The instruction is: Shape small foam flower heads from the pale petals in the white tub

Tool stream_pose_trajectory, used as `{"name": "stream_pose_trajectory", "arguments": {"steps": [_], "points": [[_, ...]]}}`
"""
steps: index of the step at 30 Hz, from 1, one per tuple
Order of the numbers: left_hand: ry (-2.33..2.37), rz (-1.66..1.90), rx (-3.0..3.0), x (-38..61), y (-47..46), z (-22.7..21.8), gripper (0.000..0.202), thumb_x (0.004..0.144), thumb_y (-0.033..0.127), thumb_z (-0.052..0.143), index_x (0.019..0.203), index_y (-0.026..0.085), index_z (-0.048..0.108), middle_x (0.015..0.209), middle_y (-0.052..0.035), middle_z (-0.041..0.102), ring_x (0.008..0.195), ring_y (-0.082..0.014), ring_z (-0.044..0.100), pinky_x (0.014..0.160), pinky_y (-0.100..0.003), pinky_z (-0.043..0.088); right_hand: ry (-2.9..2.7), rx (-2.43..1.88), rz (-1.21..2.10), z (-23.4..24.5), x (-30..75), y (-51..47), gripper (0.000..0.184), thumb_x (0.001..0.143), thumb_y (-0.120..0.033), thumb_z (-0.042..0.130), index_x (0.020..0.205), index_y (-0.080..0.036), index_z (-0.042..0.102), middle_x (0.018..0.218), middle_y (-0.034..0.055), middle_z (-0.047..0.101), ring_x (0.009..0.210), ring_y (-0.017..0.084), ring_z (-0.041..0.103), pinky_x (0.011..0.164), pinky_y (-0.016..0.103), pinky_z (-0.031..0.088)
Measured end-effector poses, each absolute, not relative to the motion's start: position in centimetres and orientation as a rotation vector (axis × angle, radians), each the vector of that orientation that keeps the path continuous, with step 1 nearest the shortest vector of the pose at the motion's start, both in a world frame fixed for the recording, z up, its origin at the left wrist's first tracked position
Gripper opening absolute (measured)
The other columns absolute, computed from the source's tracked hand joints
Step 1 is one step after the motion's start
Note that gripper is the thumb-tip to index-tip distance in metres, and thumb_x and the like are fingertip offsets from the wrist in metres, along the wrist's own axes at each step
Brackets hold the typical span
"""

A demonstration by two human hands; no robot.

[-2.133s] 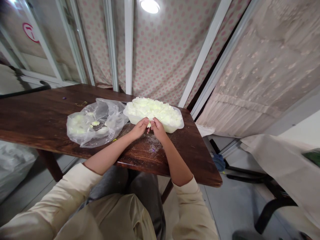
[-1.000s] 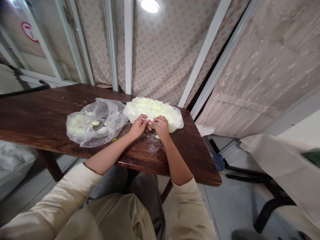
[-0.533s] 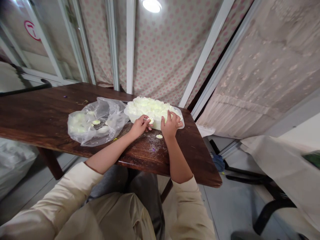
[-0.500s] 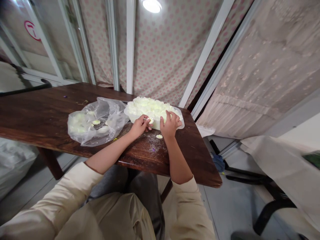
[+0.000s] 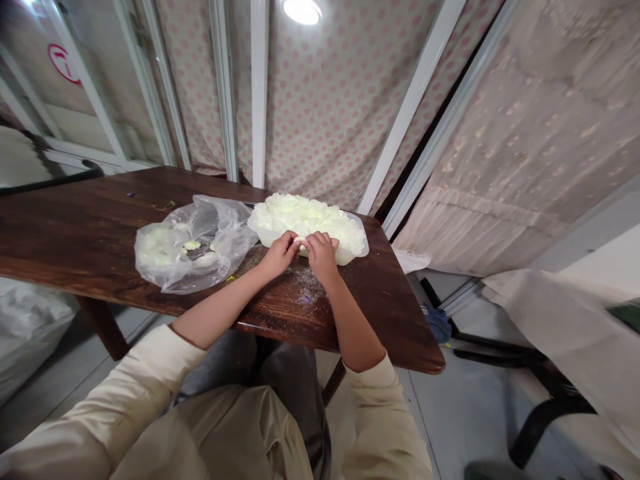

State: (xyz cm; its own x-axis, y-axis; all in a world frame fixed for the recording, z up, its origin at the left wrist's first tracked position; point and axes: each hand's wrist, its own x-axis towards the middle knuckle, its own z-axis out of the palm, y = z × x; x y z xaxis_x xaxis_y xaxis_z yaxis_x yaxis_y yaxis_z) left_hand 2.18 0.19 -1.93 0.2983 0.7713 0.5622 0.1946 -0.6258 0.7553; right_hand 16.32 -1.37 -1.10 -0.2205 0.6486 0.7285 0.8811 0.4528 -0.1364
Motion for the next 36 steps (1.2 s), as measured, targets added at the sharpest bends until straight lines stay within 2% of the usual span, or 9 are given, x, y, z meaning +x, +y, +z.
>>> {"name": "stream_pose_trajectory", "arguments": {"steps": [5,12,18,25,29,36], "points": [[0.672,1.242,1.912,2.24,0.49,-1.91,0.021,0.084,0.036,0.040,0.076,0.017,0.043,0.059,0.0038,0.046,0.057,-0.0099,0.043,0.060,-0.023,0.035,-1.980,-1.274,-0.303,-1.37,16.20,-1.20,0.030,0.092,-0.032,0.028,0.071,-0.019,0.045,0.073,0.0007,0.053,0.079,0.016,0.045,0.073,0.031,0.024],[0.567,1.158,1.777,2.39,0.97,-1.96,0.031,0.082,0.045,0.040,0.067,0.018,0.037,0.055,0.0045,0.040,0.050,-0.0081,0.035,0.051,-0.023,0.029,-1.980,-1.210,-0.154,-1.66,16.10,-1.04,0.031,0.091,-0.033,0.027,0.066,-0.020,0.039,0.064,-0.0007,0.046,0.071,0.015,0.045,0.073,0.030,0.027],[0.665,1.153,1.844,2.30,0.65,-1.72,0.026,0.085,0.039,0.036,0.071,0.017,0.041,0.058,0.0026,0.047,0.052,-0.0095,0.040,0.055,-0.024,0.033,-1.917,-1.246,-0.127,-1.61,16.14,-0.99,0.031,0.091,-0.034,0.027,0.066,-0.020,0.040,0.066,-0.0005,0.049,0.071,0.015,0.046,0.073,0.030,0.029],[0.910,1.362,2.062,2.25,0.85,-1.80,0.015,0.082,0.027,0.044,0.072,0.016,0.045,0.065,0.0013,0.045,0.062,-0.0105,0.041,0.061,-0.024,0.035,-1.965,-1.305,-0.154,-1.83,16.19,-0.98,0.030,0.092,-0.033,0.024,0.075,-0.020,0.045,0.076,0.0009,0.054,0.081,0.016,0.047,0.076,0.030,0.028],[0.968,1.446,2.177,2.01,1.03,-2.05,0.014,0.082,0.028,0.044,0.077,0.015,0.047,0.071,-0.0002,0.047,0.064,-0.0104,0.042,0.060,-0.023,0.035,-2.016,-1.338,-0.232,-1.71,16.06,-1.24,0.025,0.091,-0.034,0.027,0.082,-0.020,0.046,0.083,0.0023,0.055,0.085,0.017,0.045,0.075,0.030,0.026],[1.047,1.379,2.287,1.54,0.84,-1.96,0.021,0.084,0.033,0.041,0.079,0.016,0.052,0.063,0.0011,0.049,0.058,-0.0106,0.043,0.057,-0.023,0.033,-2.042,-1.388,-0.281,-1.69,15.91,-1.28,0.024,0.091,-0.031,0.028,0.081,-0.020,0.046,0.084,0.0031,0.056,0.085,0.018,0.044,0.073,0.030,0.025]]}}
